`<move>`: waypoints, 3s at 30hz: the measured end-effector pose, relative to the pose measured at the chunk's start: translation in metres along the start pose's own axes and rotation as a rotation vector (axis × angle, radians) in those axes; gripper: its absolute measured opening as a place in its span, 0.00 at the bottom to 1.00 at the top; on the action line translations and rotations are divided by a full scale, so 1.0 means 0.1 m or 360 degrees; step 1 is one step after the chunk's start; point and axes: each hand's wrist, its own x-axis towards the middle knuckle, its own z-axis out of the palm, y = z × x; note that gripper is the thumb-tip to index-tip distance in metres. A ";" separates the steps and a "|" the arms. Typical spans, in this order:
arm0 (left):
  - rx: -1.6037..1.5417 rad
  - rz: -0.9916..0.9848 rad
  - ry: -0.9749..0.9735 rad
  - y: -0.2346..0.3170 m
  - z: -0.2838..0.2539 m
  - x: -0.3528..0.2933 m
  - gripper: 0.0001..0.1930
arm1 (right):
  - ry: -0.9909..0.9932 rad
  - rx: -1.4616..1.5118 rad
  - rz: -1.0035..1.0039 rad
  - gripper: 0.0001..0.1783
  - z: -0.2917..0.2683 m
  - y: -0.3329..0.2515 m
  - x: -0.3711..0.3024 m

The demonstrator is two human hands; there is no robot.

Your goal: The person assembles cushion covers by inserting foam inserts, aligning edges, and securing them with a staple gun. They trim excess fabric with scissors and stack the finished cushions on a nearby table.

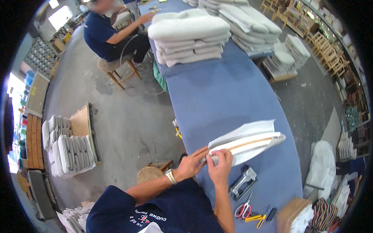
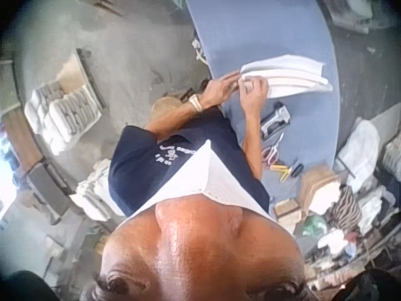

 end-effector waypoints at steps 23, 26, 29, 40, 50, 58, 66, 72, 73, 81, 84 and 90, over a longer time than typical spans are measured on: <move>0.0125 0.0057 0.0188 0.02 0.23 -0.22 0.31 | -0.0031 -0.0219 0.0085 0.13 0.02 -0.03 -0.09; 0.0101 0.0047 0.0192 0.04 0.26 -0.17 0.29 | -0.0101 -0.0219 0.0048 0.13 0.03 0.08 -0.06; 0.0127 0.0054 0.0225 0.06 0.25 -0.05 0.29 | -0.0059 -0.0198 0.0000 0.13 0.07 0.12 0.05; 0.0155 -0.0010 0.0172 -0.10 0.11 0.02 0.31 | -0.0141 -0.0097 -0.0141 0.11 0.21 0.18 0.15; 0.0135 -0.0005 0.0249 -0.23 0.17 0.07 0.28 | 0.0071 -0.0272 -0.0101 0.07 0.05 0.00 -0.22; -0.0126 0.0074 0.0245 -0.08 0.25 0.02 0.25 | 0.0004 0.0607 0.0321 0.08 0.11 0.19 -0.36; -0.0327 -0.0255 0.0330 0.08 0.35 -0.02 0.23 | -0.0073 0.0749 0.0290 0.07 0.05 0.35 -0.46; -0.0040 0.0039 0.0405 0.00 0.36 -0.04 0.22 | -0.0093 0.1096 0.0621 0.06 -0.06 0.45 -0.68; 0.0010 0.0076 0.0413 0.01 0.37 -0.03 0.22 | -0.0086 0.1113 0.0646 0.07 -0.16 0.48 -0.72; -0.0025 -0.0177 0.0471 0.03 0.43 -0.05 0.26 | 0.0201 -0.0623 0.1272 0.35 -0.44 1.90 -1.89; -0.0005 -0.0100 0.0522 -0.05 0.48 -0.06 0.26 | 0.0231 -0.0809 0.1263 0.38 -0.34 1.89 -1.79; 0.0158 0.0108 0.0449 -0.08 0.39 -0.03 0.24 | 0.0507 -0.0050 0.1631 0.33 -0.59 1.88 -1.65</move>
